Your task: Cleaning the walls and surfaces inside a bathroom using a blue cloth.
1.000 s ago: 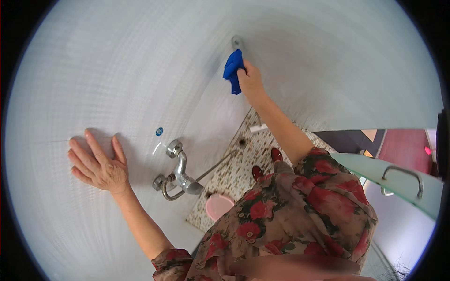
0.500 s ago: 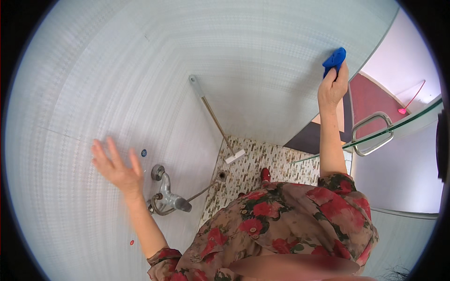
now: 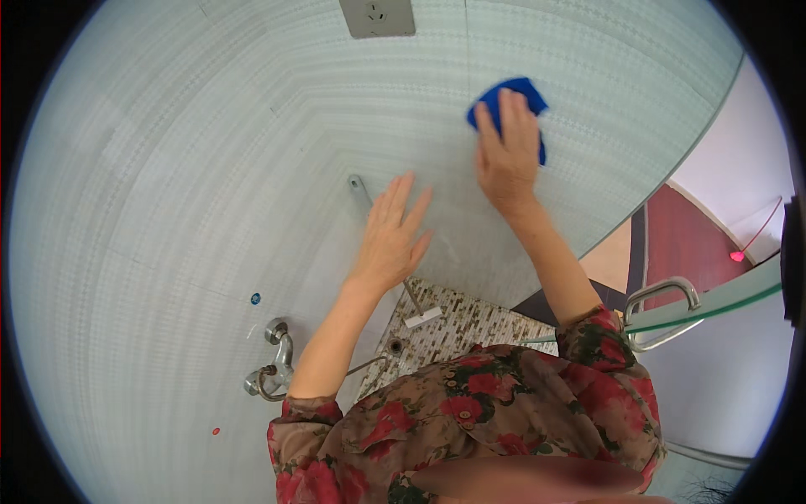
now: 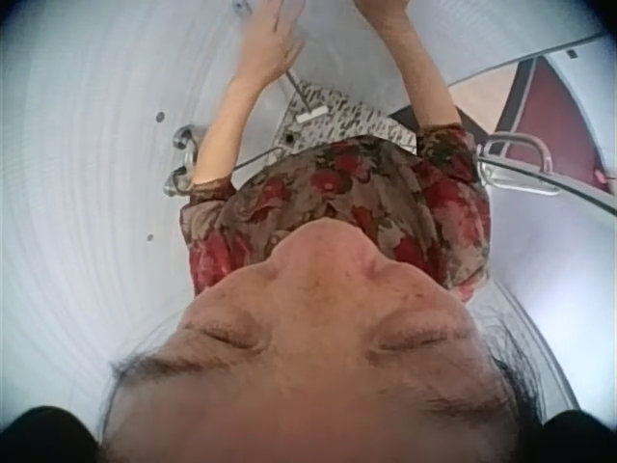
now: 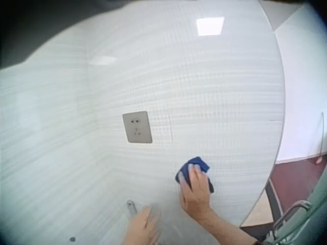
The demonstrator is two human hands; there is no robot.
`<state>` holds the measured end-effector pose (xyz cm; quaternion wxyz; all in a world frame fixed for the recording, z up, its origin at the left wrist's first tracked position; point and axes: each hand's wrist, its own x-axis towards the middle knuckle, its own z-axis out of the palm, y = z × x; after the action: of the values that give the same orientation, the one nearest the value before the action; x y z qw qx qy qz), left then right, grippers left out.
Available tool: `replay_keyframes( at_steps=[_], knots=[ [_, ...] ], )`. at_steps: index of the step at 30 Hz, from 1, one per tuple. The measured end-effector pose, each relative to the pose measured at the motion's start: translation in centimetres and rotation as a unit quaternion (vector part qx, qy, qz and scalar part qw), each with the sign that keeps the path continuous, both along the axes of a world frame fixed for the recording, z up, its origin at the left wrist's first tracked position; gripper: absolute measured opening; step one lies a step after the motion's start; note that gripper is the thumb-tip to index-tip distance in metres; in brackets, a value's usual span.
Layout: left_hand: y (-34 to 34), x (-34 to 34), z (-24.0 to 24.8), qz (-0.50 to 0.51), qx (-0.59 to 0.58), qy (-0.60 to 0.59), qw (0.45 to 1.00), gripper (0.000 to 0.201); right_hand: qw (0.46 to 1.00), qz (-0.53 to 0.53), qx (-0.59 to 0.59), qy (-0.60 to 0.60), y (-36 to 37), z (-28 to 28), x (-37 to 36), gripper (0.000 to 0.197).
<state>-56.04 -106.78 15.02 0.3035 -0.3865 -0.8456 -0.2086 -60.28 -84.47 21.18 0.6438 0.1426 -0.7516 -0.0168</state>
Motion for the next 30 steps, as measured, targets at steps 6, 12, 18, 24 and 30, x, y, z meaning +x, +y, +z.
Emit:
replay_keyframes(
  at_steps=[6,12,18,24,30],
  knots=[
    [4.8,-3.4,0.8,-0.053,0.176,0.052,0.982,0.067,0.992,0.097,0.006,-0.076,-4.6,1.9,2.1,0.034],
    [11.1,-6.4,0.2,-0.05,0.231,0.16,0.959,0.054,0.993,0.032,0.019,-0.113,-3.3,0.5,4.9,0.04],
    [12.6,-10.2,2.3,-0.001,0.275,0.267,0.924,0.052,0.991,-0.039,0.06,-0.114,-1.7,1.7,4.0,0.044],
    [5.6,-15.6,2.5,0.032,0.271,0.244,0.931,0.051,0.991,-0.045,0.112,-0.055,-8.6,2.6,-2.6,0.04],
    [0.5,-21.6,0.8,0.151,0.329,0.225,0.904,0.057,0.984,0.064,0.156,-0.062,-16.5,2.9,-9.8,0.04]
  ],
)
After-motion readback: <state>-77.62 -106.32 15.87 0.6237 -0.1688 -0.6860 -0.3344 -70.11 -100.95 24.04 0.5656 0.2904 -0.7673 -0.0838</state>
